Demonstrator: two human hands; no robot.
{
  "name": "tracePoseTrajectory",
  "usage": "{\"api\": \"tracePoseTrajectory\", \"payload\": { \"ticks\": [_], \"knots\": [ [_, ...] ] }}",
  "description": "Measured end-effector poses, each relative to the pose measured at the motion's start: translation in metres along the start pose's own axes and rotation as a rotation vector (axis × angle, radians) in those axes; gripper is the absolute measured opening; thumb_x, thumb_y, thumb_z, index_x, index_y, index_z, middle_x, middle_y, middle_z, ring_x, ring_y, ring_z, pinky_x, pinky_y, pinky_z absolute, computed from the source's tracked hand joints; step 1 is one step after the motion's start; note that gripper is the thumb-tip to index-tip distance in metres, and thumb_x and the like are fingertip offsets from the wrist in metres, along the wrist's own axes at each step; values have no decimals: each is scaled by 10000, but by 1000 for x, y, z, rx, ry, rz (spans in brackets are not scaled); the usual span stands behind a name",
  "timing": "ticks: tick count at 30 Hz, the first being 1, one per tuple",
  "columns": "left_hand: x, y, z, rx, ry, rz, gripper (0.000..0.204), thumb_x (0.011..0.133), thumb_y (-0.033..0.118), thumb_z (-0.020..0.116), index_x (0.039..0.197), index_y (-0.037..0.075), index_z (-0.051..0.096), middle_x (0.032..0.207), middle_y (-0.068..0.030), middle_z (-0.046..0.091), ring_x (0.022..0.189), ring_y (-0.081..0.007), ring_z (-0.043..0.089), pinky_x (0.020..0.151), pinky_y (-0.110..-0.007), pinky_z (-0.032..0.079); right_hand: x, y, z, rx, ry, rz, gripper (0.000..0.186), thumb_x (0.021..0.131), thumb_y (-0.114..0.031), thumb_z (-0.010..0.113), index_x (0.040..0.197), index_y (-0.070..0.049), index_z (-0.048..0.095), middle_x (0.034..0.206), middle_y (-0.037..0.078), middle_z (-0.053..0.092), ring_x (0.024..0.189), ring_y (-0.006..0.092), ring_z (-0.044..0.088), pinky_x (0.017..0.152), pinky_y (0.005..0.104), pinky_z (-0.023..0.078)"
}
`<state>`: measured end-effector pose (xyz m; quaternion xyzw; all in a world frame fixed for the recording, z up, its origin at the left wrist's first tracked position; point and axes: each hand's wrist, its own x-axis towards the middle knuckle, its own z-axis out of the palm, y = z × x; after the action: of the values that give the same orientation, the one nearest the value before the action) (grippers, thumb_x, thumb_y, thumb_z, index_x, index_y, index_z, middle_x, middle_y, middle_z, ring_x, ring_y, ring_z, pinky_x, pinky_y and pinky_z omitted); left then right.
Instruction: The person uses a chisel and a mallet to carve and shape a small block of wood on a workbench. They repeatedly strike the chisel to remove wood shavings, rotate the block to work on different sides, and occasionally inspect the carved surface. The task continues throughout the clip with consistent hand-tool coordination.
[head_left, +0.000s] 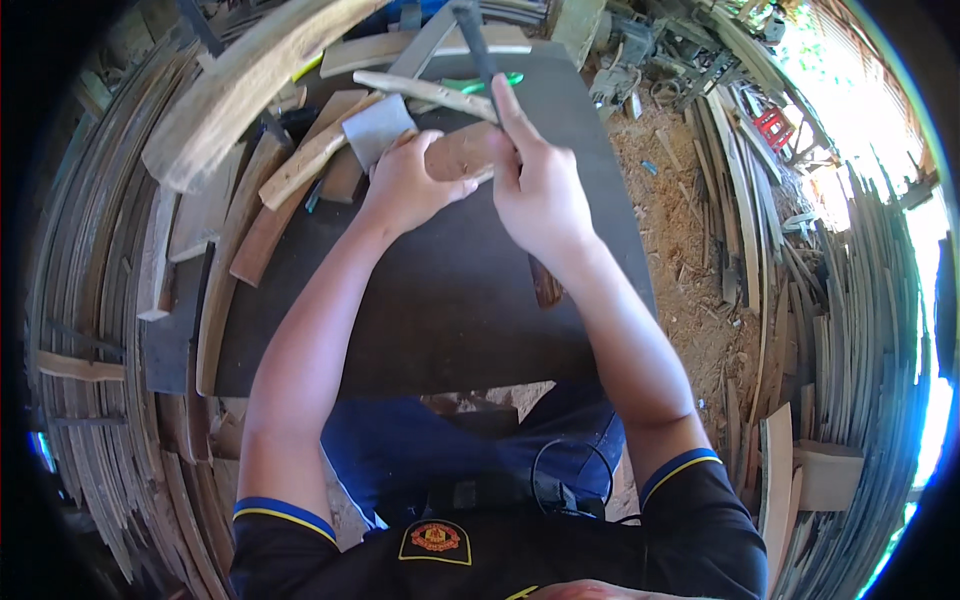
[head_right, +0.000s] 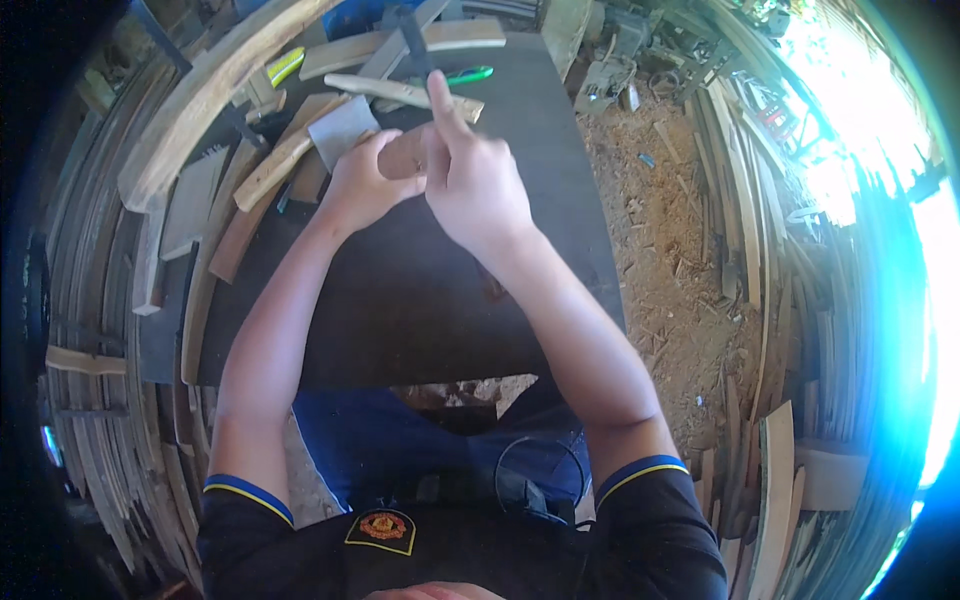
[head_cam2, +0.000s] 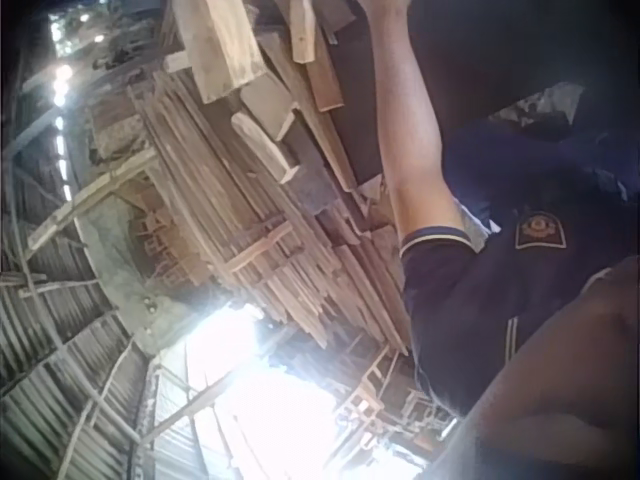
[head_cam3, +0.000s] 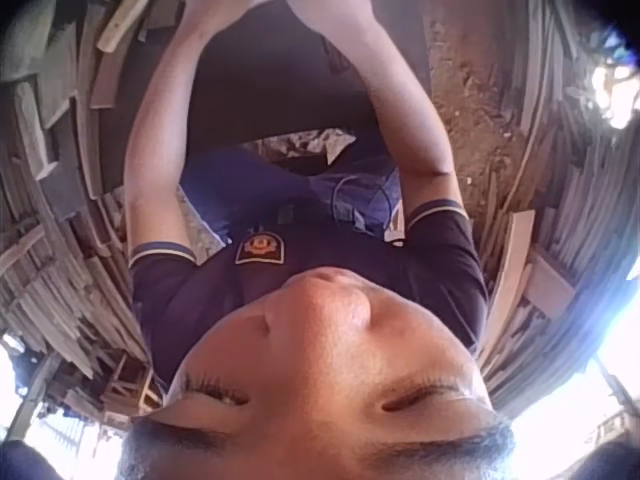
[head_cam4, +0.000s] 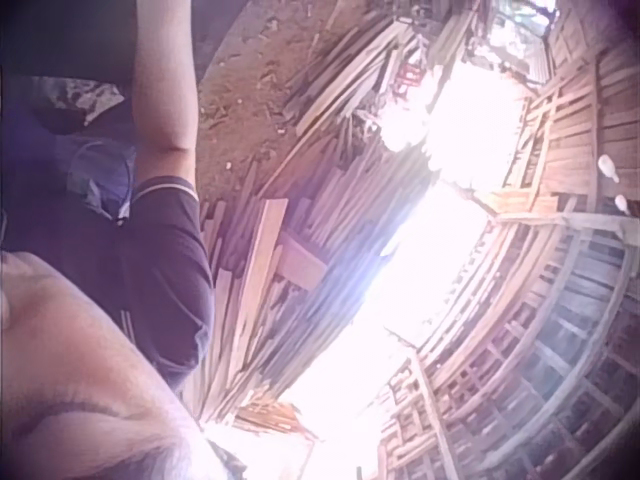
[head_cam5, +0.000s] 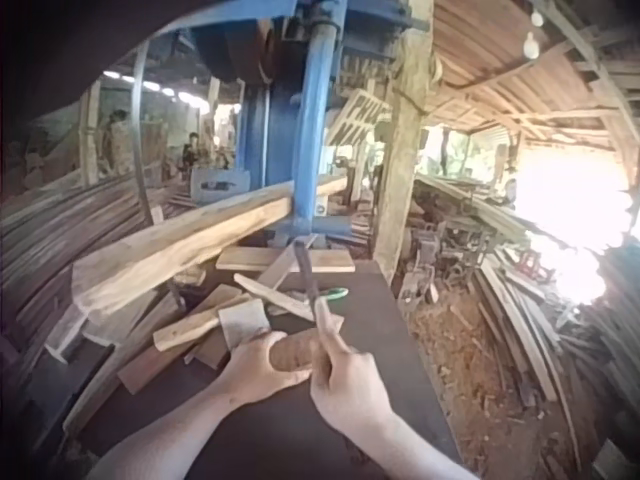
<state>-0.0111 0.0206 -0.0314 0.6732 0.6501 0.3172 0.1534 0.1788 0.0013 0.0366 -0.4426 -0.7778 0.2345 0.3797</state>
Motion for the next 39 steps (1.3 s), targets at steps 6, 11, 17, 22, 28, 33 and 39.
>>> {"api": "tracePoseTrajectory", "payload": {
  "ticks": [6,11,17,22,28,33,39],
  "knots": [
    [3,8,-4,2,-23,23,872,721,464,848,1397,-6,561,1351,-238,617,1306,-372,565,1099,-476,421,1,40,11,-162,-44,-90,549,1013,-204,525,1545,-118,421,841,284,696,795,495,686,760,578,550],
    [-5,23,-3,8,-61,4,823,733,399,859,1376,-24,568,1280,-248,655,1239,-367,625,1061,-435,478,-8,25,14,-215,-119,25,548,1007,-183,533,1541,-116,430,849,285,695,795,485,689,762,568,551],
    [-2,8,3,55,79,77,800,742,385,856,1351,-50,575,1276,-246,661,1236,-373,626,1061,-443,479,-2,-1,-6,-38,-51,42,541,1010,-206,522,1533,-103,432,997,326,691,914,511,680,833,579,544],
    [3,8,-5,35,10,57,844,732,407,864,1374,-50,563,1300,-245,654,1257,-365,618,1066,-437,480,9,31,5,-104,-189,81,524,1026,-194,511,1534,-100,425,1022,306,692,953,478,685,823,559,541],
    [2,16,2,29,13,97,870,718,439,866,1365,-58,565,1352,-252,617,1255,-385,613,1076,-446,472,-1,41,12,-251,-270,-25,507,1019,-189,495,1517,-107,454,1034,317,681,919,478,689,858,541,555],
    [0,4,3,82,31,45,892,727,477,844,1386,-48,551,1350,-228,612,1283,-367,586,1089,-445,454,3,26,5,-82,-73,-95,509,1014,-173,495,1511,-79,441,952,324,685,870,511,671,832,566,539],
    [-1,11,1,69,11,10,908,726,475,845,1403,-48,539,1353,-228,613,1288,-374,581,1088,-443,454,0,33,3,-67,-156,-23,474,1014,-182,515,1478,-87,493,906,294,698,871,507,672,807,578,540]
  ]
}}
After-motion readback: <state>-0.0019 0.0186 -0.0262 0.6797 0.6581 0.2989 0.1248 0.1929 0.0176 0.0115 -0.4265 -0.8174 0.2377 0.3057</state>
